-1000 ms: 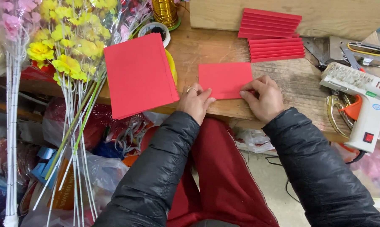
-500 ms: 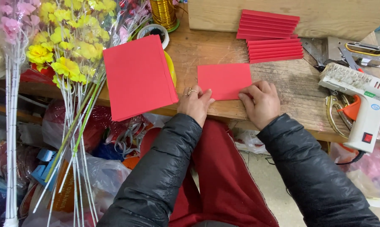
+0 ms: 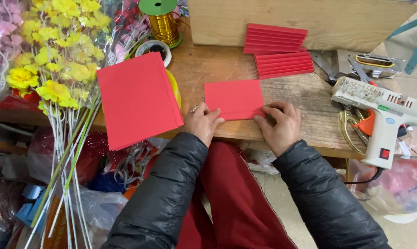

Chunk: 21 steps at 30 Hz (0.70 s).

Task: Folding red rectangular paper sheets into accordion-style pleats to create decorations.

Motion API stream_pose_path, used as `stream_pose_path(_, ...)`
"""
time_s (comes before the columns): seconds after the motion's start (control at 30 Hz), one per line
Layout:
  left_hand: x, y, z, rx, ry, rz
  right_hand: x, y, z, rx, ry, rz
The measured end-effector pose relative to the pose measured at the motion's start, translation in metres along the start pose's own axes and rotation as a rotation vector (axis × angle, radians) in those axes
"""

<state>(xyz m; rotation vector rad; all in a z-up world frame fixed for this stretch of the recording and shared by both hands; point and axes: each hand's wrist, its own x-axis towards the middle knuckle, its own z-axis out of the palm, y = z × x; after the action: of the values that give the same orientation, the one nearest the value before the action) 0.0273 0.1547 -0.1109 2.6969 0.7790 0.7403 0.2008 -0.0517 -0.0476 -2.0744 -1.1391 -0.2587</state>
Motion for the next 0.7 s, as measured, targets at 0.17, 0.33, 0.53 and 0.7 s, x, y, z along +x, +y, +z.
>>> stream_pose_path(0.17, 0.0, -0.009, 0.012, -0.014, -0.016, -0.011, -0.003, 0.001, 0.001, 0.005, 0.017, 0.009)
stream_pose_path(0.33, -0.004, 0.005, -0.009, 0.001, -0.032, -0.013, -0.003, 0.006, 0.005, -0.021, 0.043, -0.006)
stream_pose_path(0.53, -0.006, 0.011, -0.015, 0.006, -0.133, -0.073, -0.008, 0.012, 0.014, -0.151, 0.071, -0.037)
stream_pose_path(0.7, -0.003, 0.013, -0.023, 0.021, -0.144, -0.065, -0.007, 0.001, 0.004, -0.027, 0.101, 0.02)
